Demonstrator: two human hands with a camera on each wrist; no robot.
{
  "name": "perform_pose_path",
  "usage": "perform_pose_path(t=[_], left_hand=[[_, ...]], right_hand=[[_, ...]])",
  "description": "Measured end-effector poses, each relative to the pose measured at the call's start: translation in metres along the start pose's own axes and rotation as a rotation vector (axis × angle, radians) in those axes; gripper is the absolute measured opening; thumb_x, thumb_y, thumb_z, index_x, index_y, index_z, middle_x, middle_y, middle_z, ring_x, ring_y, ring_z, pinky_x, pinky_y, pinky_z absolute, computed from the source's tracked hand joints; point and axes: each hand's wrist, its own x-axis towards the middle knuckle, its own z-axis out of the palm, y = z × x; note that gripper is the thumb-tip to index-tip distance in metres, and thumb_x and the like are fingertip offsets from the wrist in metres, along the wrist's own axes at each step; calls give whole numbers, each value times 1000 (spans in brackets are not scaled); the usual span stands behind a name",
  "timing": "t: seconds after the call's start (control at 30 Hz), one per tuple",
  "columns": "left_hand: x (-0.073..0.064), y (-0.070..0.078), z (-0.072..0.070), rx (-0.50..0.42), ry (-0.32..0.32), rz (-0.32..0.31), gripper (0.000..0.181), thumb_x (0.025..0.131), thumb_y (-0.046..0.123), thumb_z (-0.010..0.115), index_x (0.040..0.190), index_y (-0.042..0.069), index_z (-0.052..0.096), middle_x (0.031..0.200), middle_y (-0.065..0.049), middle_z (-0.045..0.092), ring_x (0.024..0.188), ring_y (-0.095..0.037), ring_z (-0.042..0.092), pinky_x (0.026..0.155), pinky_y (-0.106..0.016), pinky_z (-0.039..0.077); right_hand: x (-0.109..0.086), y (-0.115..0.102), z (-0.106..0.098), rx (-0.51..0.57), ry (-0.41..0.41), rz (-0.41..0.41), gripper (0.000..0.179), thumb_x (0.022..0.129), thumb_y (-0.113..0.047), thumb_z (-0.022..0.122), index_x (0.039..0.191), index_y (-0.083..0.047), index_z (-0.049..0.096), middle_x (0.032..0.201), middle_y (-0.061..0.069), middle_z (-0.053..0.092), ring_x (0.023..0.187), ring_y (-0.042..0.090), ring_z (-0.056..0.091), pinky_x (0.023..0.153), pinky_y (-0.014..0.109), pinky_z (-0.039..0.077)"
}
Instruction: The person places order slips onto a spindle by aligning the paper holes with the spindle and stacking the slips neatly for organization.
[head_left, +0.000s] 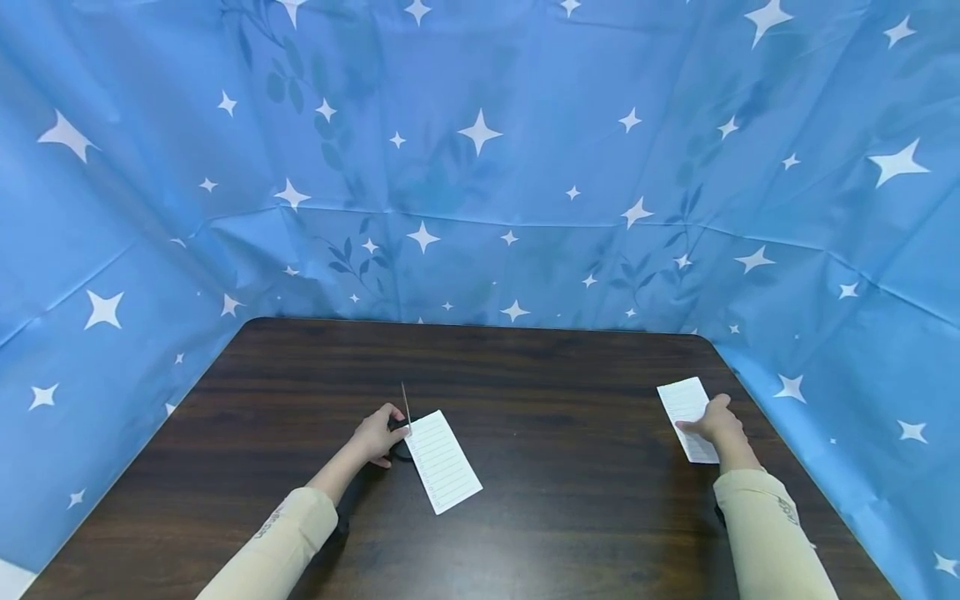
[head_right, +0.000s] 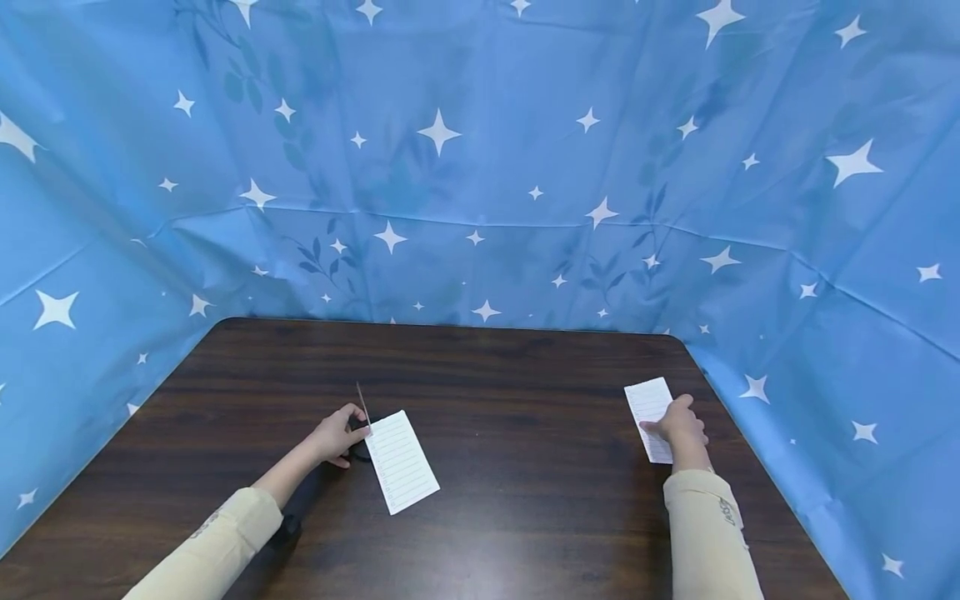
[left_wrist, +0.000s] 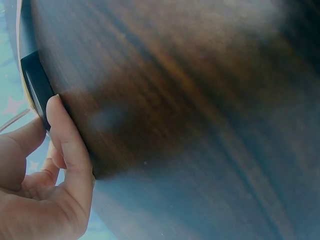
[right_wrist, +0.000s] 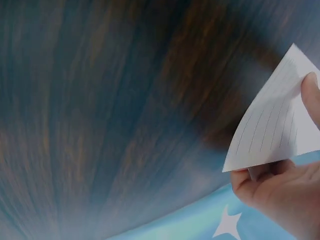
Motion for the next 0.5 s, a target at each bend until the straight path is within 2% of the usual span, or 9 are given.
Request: perform_pose_path(t=[0.17,0.5], left_hand=[[1,0,-1,-9,0,-3,25,95,14,55,114,1,46,79,-10,42,55,-15,42,45,-28,54],[3,-1,0,4,-8,0,24,95,12,54,115,0,46,80,-9,40,57,-15,43,47,-29,55]], right_hand=[[-2,-4,2,-19,47,11,80,83,-18,69,128,22,16,123,45,35,112,56,41,94,60,40],[-3,-10,3,-19,68,-16,70,82,-12,69,124,21,25,122,43,38,111,54,45,95,58,43]])
